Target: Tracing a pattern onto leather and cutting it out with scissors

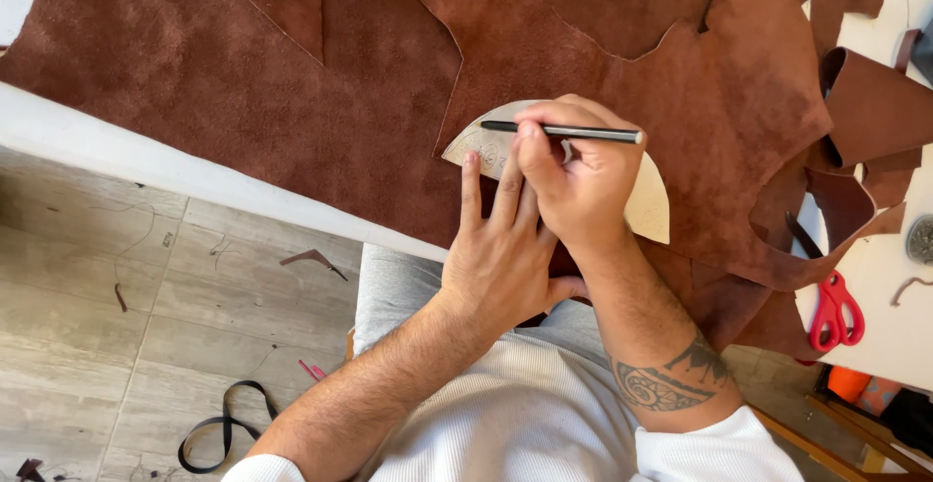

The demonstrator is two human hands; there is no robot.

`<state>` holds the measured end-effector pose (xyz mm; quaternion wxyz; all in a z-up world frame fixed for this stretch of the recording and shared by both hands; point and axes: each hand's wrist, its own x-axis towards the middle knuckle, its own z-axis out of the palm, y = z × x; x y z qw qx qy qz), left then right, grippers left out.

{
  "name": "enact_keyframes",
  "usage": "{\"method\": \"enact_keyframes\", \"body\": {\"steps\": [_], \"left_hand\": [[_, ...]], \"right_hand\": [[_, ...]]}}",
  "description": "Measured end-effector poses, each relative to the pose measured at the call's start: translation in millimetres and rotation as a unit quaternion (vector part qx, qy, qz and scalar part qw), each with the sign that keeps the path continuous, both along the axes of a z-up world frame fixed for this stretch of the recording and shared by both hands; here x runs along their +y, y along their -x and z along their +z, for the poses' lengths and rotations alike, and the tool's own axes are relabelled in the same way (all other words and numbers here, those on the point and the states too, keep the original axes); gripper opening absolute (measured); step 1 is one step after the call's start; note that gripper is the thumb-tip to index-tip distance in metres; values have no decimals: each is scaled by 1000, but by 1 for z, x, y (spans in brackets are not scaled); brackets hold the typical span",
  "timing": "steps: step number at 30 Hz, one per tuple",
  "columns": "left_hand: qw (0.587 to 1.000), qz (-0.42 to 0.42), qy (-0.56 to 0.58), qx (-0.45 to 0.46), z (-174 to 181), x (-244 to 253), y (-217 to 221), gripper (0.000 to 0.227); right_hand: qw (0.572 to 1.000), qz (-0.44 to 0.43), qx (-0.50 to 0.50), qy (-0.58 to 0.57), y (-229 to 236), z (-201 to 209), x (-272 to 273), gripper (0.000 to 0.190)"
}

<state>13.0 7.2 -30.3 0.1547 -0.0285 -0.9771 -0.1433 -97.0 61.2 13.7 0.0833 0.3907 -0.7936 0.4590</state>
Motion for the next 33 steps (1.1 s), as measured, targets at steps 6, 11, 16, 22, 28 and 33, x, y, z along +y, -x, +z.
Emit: {"method": "enact_keyframes", "body": {"steps": [6, 11, 16, 22, 28, 33], "left_hand": [[999, -1, -28, 21, -3, 2, -1, 107], [1000, -4, -19, 12, 2, 0, 1, 112], [1000, 3, 18, -1, 12, -3, 2, 116], [999, 8, 45, -28, 17, -3, 4, 127], [997, 19, 70, -36, 22, -1, 8, 127], [996, 27, 80, -16, 32, 1, 15, 117]], "right_hand": [[997, 62, -48, -4, -1, 4, -3, 24], [999, -2, 1, -35, 6, -3, 3, 21], [998, -46, 17, -49, 12, -4, 9, 25], [998, -46, -10, -52, 17, 0, 18, 18], [998, -47, -10, -47, 22, 1, 31, 16], [998, -42, -7, -42, 28, 2, 44, 15]]}}
